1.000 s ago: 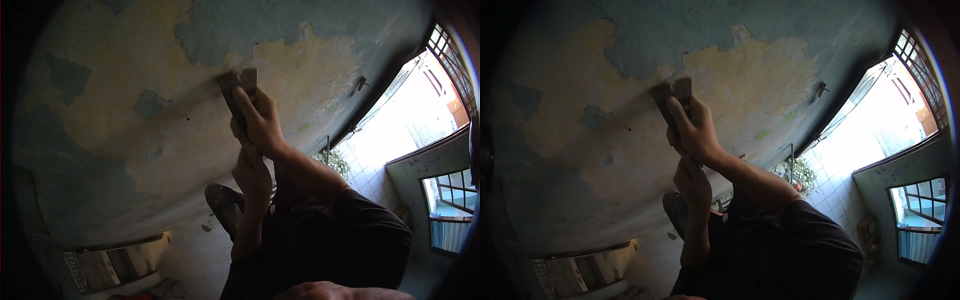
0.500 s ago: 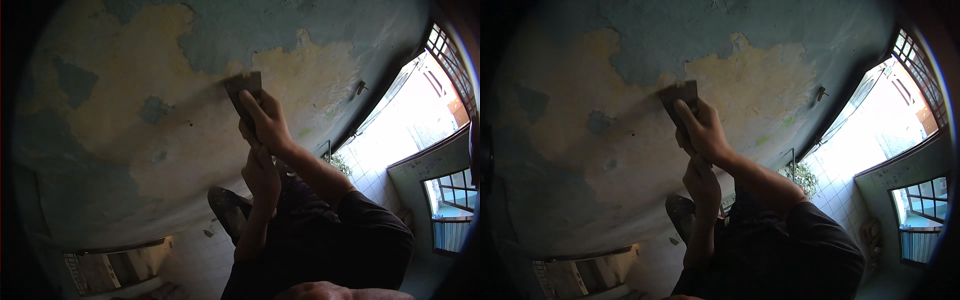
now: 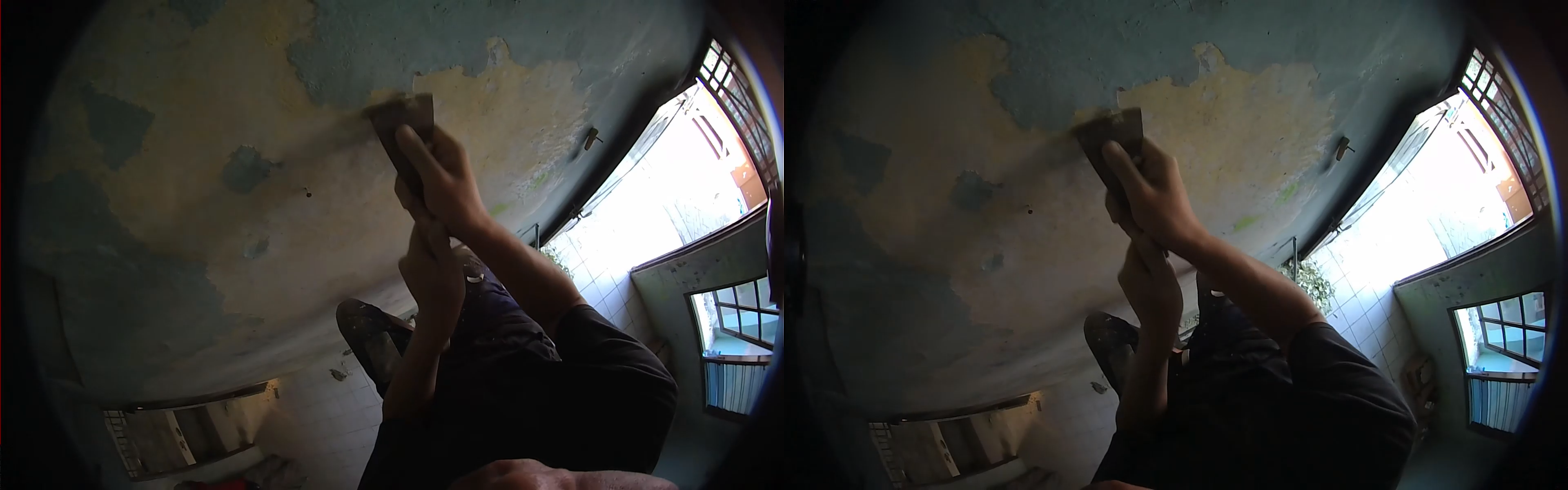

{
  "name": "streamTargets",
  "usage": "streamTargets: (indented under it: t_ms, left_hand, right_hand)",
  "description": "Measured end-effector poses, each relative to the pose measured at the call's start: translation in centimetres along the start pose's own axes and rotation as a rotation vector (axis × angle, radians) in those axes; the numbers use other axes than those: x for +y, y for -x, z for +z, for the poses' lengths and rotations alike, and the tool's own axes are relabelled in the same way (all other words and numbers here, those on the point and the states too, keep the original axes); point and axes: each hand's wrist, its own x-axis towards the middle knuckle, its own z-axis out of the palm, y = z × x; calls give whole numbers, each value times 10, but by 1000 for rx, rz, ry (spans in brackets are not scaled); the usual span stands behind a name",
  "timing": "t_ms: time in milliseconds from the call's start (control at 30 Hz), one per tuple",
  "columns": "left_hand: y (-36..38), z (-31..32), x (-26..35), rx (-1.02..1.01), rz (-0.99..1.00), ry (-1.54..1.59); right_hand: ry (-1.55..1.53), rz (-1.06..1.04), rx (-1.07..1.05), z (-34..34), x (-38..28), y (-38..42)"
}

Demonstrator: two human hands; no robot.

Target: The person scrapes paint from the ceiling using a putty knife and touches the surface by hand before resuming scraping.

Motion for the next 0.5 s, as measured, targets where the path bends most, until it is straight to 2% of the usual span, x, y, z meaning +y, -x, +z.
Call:
streamTargets:
  t_ms: [167, 267, 500]
  left_hand:
    - [9, 3, 3, 1, -30, 43]
    - [-6, 12, 5, 62, 93, 8]
    - [-3, 18, 8, 24, -17, 80]
  right_hand:
    - [-20, -8, -8, -4, 0, 6]
    - [20, 1, -17, -7, -3, 1]
    - [61, 7, -28, -9, -21, -4]
